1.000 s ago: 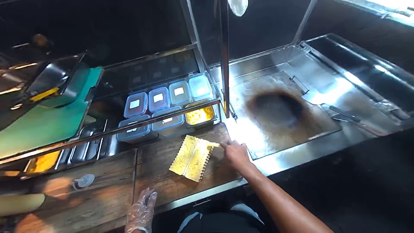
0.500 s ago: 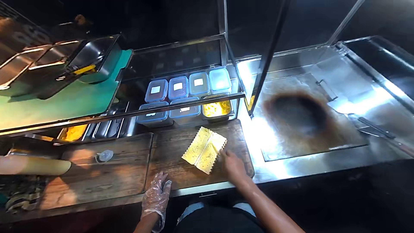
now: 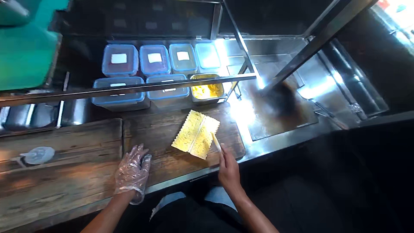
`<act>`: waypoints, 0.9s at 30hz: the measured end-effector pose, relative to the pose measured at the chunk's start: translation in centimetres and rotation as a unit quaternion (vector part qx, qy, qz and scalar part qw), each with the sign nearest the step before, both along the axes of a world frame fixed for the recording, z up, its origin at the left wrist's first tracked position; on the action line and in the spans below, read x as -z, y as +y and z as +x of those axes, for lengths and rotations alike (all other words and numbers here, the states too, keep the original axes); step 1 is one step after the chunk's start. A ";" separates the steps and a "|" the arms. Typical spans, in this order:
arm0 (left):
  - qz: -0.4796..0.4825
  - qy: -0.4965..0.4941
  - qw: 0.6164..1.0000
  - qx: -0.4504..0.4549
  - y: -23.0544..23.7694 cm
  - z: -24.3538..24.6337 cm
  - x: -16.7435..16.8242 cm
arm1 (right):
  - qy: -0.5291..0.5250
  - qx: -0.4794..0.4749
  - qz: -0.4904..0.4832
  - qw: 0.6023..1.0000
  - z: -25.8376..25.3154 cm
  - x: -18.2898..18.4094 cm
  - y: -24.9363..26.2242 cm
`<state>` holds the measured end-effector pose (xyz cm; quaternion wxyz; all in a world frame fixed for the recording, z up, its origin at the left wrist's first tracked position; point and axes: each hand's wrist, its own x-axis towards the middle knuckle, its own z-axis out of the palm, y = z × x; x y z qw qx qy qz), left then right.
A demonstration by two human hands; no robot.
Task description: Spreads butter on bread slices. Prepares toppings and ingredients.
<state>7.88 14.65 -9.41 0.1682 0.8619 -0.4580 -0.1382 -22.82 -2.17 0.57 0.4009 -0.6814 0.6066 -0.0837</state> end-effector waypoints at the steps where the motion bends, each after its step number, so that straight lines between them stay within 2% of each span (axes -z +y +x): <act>1: -0.007 -0.002 1.000 0.009 -0.5 0.5 0.4 | 0.087 -0.057 -0.060 0.993 1.0 0.7 -0.4; 3: 0.004 0.002 1.000 0.021 -1.2 1.4 0.4 | 0.207 -0.144 -0.103 0.962 2.3 1.5 0.8; 5: 0.012 0.020 0.999 0.030 -1.7 2.2 -0.3 | 0.245 -0.190 -0.075 0.948 2.2 0.1 3.9; 8: 0.007 0.029 0.999 0.026 -1.3 2.4 -0.4 | 0.132 -0.154 -0.038 0.978 1.1 -1.5 5.2; 10: 0.002 0.022 1.000 0.018 -0.7 2.1 -0.1 | 0.059 -0.128 -0.097 0.985 0.9 0.7 3.5; 12: 0.014 0.016 1.000 0.006 0.0 1.6 -0.2 | 0.125 -0.181 -0.116 0.969 1.0 2.3 2.7; 15: 0.008 0.028 0.999 -0.026 1.3 0.9 -0.7 | 0.212 -0.262 -0.062 0.940 0.9 -0.3 4.2; 17: -0.001 0.039 0.998 -0.056 3.4 -0.8 -1.2 | 0.192 -0.240 -0.088 0.948 0.3 -1.5 4.4; 19: -0.004 0.026 0.998 -0.059 5.4 -3.0 -1.3 | 0.140 -0.225 -0.172 0.949 0.2 0.5 3.1; 21: 0.010 0.018 0.999 -0.030 7.7 -4.9 -1.3 | 0.136 -0.278 -0.156 0.938 -0.1 2.5 3.5; 23: 0.063 0.031 0.997 -0.011 8.7 -5.2 -2.3 | 0.151 -0.302 -0.135 0.932 -0.6 2.0 5.4; 25: 0.096 0.054 0.993 -0.040 8.8 -5.2 -3.4 | 0.144 -0.282 -0.192 0.929 -0.9 0.9 5.9; 27: 0.094 0.073 0.989 -0.083 10.4 -6.2 -3.8 | 0.109 -0.268 -0.279 0.916 -1.1 1.8 6.0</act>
